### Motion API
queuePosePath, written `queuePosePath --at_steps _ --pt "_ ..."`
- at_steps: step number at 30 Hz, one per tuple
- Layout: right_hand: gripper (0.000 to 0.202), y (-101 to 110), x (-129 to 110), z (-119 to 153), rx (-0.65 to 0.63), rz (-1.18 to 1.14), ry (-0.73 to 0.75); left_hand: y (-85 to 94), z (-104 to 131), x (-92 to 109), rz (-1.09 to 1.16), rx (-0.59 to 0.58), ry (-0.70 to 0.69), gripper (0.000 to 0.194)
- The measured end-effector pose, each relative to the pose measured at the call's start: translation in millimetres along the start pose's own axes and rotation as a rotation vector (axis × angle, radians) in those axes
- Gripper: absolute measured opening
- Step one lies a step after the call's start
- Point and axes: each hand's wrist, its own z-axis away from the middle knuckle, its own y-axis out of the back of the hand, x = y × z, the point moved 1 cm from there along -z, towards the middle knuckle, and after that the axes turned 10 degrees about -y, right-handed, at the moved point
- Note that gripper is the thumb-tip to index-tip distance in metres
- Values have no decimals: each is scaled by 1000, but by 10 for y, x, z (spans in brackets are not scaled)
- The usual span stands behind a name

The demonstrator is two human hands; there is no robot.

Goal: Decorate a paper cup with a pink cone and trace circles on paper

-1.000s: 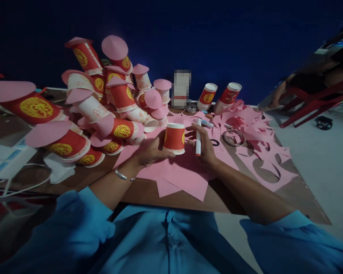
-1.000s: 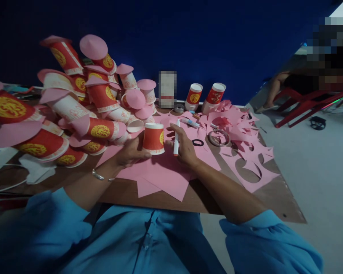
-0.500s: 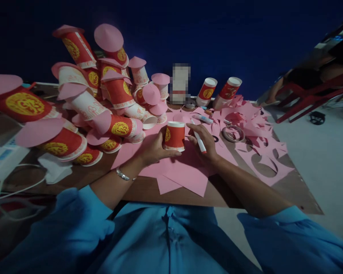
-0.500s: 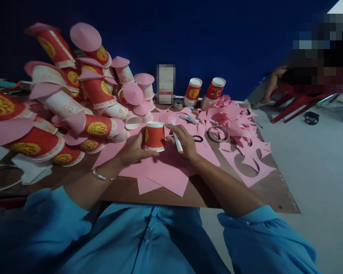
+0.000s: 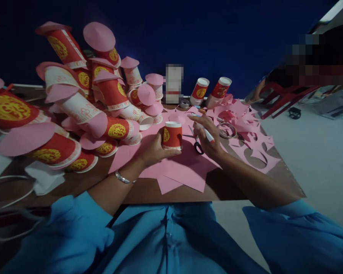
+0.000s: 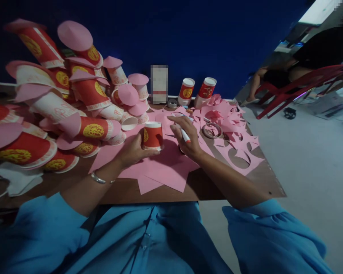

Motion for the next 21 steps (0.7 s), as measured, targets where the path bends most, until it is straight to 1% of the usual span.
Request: queuePosePath --at_steps 2,4,6,7,9,11,13,16,19,21 --pt "37 41 -76 -30 27 -108 -91 -14 8 9 27 -11 1 72" --pt "32 47 -150 -30 82 -253 -154 -34 17 3 60 -9 -22 72" --pt "27 33 -227 6 156 -338 -163 -56 20 -17 68 8 -62 74" --pt "24 22 -267 35 183 -334 -153 -65 20 -29 59 18 -80 75" --pt "17 1 -349 102 204 -226 -103 -75 17 -50 30 24 -101 78" --pt "12 -19 -430 167 207 -74 17 -72 18 -56 12 10 -100 82" --pt "8 -40 -490 217 217 24 129 -63 23 -46 21 -18 -78 84" --pt "4 -69 -532 261 215 44 213 -48 31 -4 84 -36 -31 86" --pt "11 -76 -547 292 154 21 287 -47 30 44 130 -44 13 84" --pt "16 -67 -553 309 126 27 326 -56 25 61 141 -60 28 86"
